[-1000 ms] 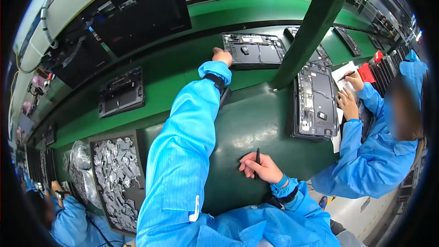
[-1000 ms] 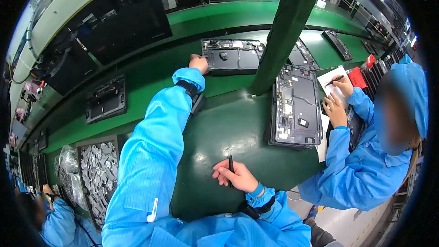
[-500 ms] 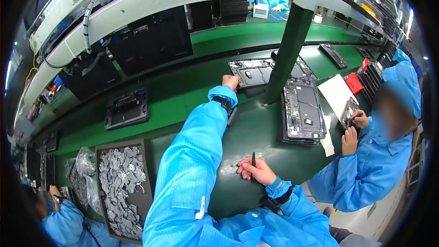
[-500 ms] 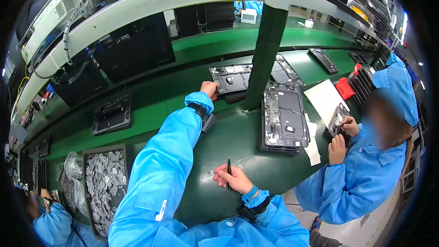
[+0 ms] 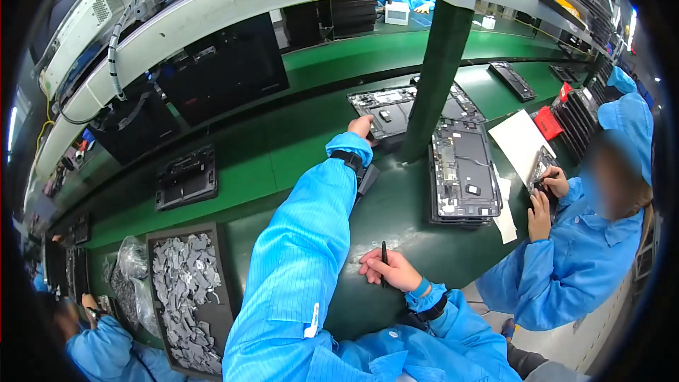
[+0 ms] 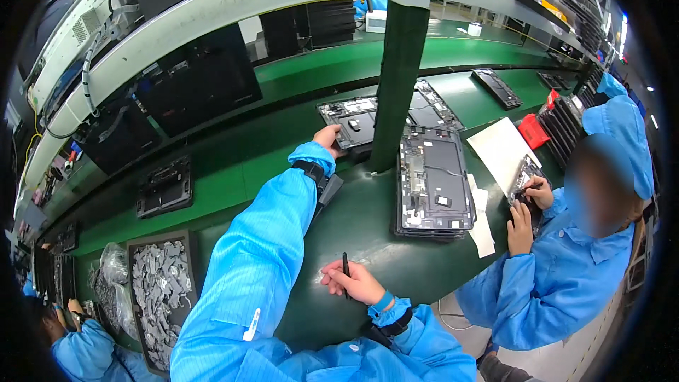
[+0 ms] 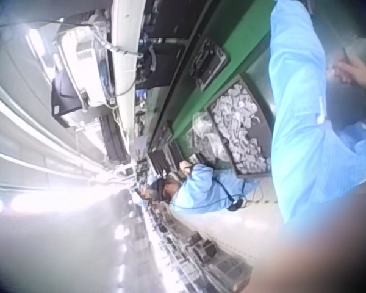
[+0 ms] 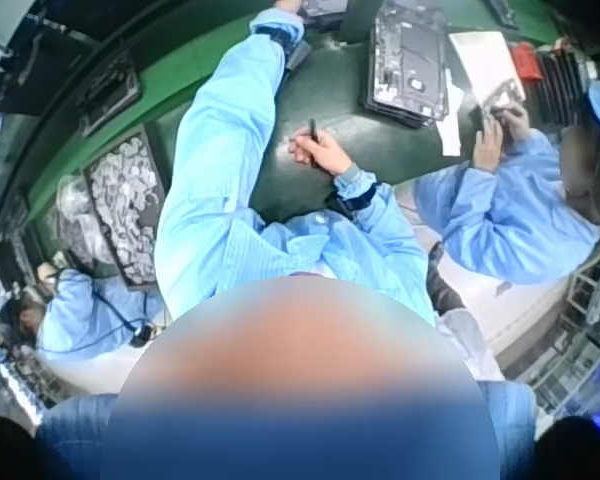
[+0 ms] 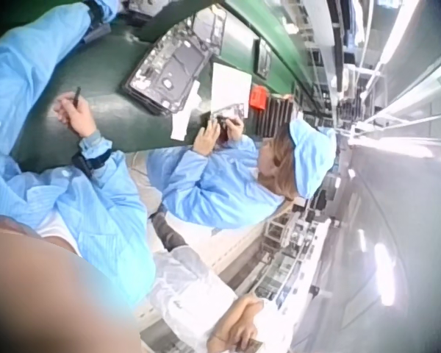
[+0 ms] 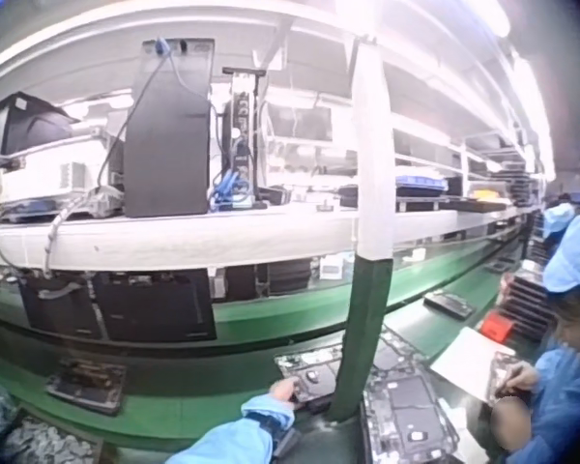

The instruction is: Assembling internal components of an electronic device on a factory assembly line.

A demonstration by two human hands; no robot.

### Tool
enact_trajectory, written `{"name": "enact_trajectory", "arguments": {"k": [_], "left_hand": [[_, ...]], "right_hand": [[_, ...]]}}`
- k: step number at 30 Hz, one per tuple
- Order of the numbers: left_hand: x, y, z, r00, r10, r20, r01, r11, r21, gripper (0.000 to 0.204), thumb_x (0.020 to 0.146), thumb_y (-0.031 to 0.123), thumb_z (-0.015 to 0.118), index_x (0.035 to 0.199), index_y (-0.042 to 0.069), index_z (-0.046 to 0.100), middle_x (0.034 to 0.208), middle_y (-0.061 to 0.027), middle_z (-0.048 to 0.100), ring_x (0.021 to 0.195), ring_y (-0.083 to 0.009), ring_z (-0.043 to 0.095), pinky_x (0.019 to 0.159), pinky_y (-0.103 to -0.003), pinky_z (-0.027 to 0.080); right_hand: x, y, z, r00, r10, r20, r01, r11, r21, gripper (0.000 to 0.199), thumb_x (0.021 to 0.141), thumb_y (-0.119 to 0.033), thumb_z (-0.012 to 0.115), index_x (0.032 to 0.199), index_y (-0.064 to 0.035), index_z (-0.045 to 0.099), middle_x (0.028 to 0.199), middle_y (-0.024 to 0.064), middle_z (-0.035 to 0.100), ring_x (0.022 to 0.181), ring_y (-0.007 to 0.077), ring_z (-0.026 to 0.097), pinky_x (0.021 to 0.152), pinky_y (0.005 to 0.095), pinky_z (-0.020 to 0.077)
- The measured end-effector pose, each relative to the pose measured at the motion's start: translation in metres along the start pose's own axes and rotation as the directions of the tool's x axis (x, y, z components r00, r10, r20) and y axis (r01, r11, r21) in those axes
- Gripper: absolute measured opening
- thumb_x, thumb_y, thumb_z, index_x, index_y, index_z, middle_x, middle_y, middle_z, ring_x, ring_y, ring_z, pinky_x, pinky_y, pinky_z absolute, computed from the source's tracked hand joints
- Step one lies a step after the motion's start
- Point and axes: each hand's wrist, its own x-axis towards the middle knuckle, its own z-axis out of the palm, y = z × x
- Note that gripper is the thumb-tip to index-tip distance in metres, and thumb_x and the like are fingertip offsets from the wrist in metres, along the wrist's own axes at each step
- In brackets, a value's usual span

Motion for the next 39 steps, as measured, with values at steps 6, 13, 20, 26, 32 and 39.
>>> {"name": "enact_trajectory", "arguments": {"k": [6, 13, 20, 26, 32, 39], "left_hand": [[-0.027, 0.043, -0.101, 0.832, 0.521, -0.189, -0.363, 0.770, 0.525, 0.062, 0.092, 0.032, 0.060, 0.130, -0.014, 0.045, 0.129, -0.0255, 0.053, 0.122, -0.0365, 0.051, 0.103, -0.043, 0.040], [-0.194, 0.117, -0.215, 0.954, 0.176, 0.242, -0.266, 0.870, 0.415, 0.032, 0.096, 0.023, 0.061, 0.120, 0.003, 0.061, 0.106, -0.0046, 0.069, 0.093, -0.0117, 0.065, 0.086, -0.028, 0.051], [-0.206, 0.067, -0.199, 0.862, -0.293, 0.414, -0.236, 0.490, 0.839, 0.038, 0.089, 0.022, 0.070, 0.119, 0.000, 0.065, 0.108, -0.0038, 0.069, 0.093, -0.0099, 0.062, 0.086, -0.027, 0.049], [-0.238, 0.029, -0.171, 0.666, 0.514, 0.541, -0.562, -0.130, 0.817, 0.019, 0.086, 0.015, 0.068, 0.100, 0.003, 0.071, 0.097, -0.0095, 0.069, 0.085, -0.0183, 0.066, 0.076, -0.030, 0.051], [-0.348, -0.041, -0.126, 0.712, 0.585, 0.388, -0.574, 0.167, 0.802, 0.012, 0.087, 0.011, 0.067, 0.094, 0.002, 0.071, 0.089, -0.0095, 0.069, 0.077, -0.0185, 0.065, 0.069, -0.029, 0.051], [-0.396, -0.115, -0.139, 0.792, 0.531, 0.301, -0.486, 0.250, 0.838, 0.012, 0.085, 0.007, 0.067, 0.095, 0.000, 0.070, 0.090, -0.0109, 0.064, 0.070, -0.0224, 0.063, 0.061, -0.032, 0.051]], "right_hand": [[-0.006, -0.001, -0.002, 0.999, -0.013, -0.038, 0.012, 1.000, -0.026, 0.021, 0.101, -0.015, 0.049, 0.112, 0.0002, 0.059, 0.095, 0.0086, 0.067, 0.072, 0.0109, 0.062, 0.062, 0.0236, 0.0491], [-0.043, -0.035, -0.004, 0.904, -0.259, -0.341, 0.239, 0.966, -0.101, 0.017, 0.097, -0.009, 0.052, 0.110, 0.0009, 0.058, 0.088, 0.0081, 0.067, 0.063, 0.0071, 0.054, 0.055, 0.0208, 0.0416], [-0.062, -0.038, 0.017, 0.907, -0.291, -0.303, 0.142, 0.892, -0.429, 0.011, 0.089, -0.003, 0.064, 0.100, 0.0007, 0.066, 0.082, 0.0040, 0.065, 0.066, 0.0077, 0.057, 0.061, 0.0217, 0.0453], [-0.046, -0.028, 0.041, 0.884, -0.449, 0.131, 0.370, 0.498, -0.785, 0.022, 0.074, 0.004, 0.070, 0.095, -0.0035, 0.070, 0.086, 0.0089, 0.062, 0.075, 0.0228, 0.063, 0.067, 0.0314, 0.0514], [-0.040, -0.026, 0.038, 0.920, -0.331, 0.212, 0.348, 0.434, -0.831, 0.027, 0.067, 0.003, 0.070, 0.092, -0.0068, 0.070, 0.088, 0.0080, 0.058, 0.079, 0.0286, 0.062, 0.070, 0.0376, 0.0519], [-0.024, -0.028, 0.040, 0.920, -0.210, 0.330, 0.388, 0.387, -0.836, 0.023, 0.070, 0.001, 0.067, 0.092, -0.0053, 0.064, 0.091, 0.0097, 0.056, 0.081, 0.0304, 0.062, 0.071, 0.0391, 0.0525]]}}
